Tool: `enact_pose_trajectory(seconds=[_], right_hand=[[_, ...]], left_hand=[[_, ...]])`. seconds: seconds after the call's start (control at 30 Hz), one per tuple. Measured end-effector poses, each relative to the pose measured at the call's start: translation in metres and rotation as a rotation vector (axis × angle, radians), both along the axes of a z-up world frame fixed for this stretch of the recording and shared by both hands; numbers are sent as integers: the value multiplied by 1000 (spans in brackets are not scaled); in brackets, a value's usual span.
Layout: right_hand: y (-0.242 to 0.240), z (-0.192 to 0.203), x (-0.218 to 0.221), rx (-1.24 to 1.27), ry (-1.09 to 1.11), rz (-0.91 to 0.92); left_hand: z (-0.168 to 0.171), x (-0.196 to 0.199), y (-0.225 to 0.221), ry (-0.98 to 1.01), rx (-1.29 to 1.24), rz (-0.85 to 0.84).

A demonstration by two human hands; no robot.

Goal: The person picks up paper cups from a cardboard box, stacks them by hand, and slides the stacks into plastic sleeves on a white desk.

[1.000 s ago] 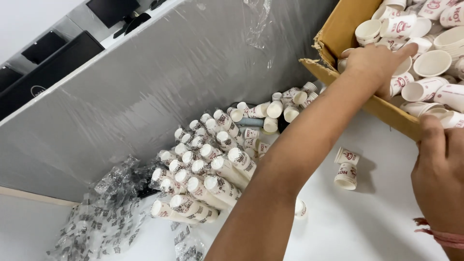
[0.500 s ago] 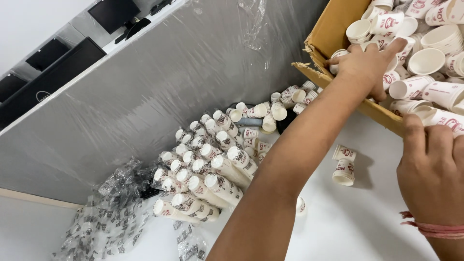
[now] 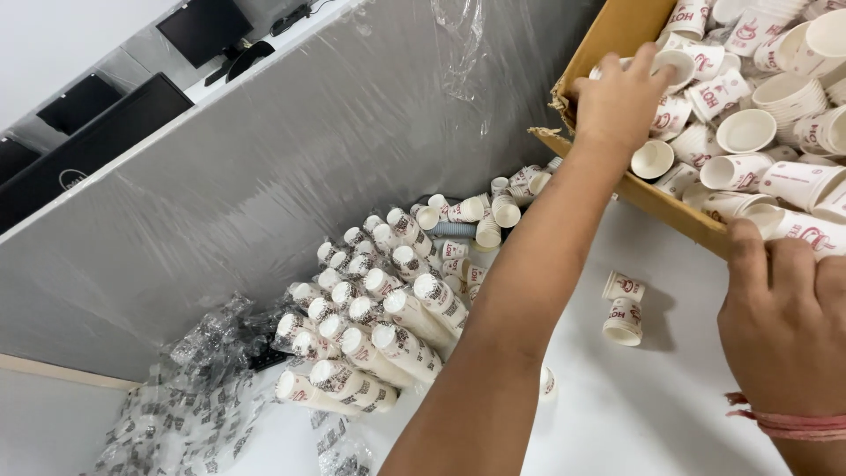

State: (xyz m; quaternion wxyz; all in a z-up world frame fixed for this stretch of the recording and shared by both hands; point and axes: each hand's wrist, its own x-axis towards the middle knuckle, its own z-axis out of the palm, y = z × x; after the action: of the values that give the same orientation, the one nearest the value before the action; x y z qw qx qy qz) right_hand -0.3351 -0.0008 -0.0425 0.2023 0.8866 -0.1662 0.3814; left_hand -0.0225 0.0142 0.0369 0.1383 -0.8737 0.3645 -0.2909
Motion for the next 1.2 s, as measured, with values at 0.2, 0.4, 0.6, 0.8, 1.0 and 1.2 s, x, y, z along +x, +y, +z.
enact_pose_trajectory(seconds=[0.2, 0.4, 0.6, 0.8, 1.0, 1.2], right_hand=[[1, 13, -2, -46, 9, -8], [-7, 15, 4, 35, 39, -25], [-15, 4, 8, 60, 8, -18], [4, 16, 0, -91, 11, -84], [20, 20, -5, -230, -22, -184], [23, 16, -7, -252, -77, -159]], left_hand=[[17, 25, 32, -162, -282, -65], [61, 44, 100, -212, -620, 80], [74, 30, 124, 486, -767, 441], [54, 10, 41, 213, -934, -313], [-37, -12, -96, 374, -145, -494], [0, -55, -69, 696, -191, -202]])
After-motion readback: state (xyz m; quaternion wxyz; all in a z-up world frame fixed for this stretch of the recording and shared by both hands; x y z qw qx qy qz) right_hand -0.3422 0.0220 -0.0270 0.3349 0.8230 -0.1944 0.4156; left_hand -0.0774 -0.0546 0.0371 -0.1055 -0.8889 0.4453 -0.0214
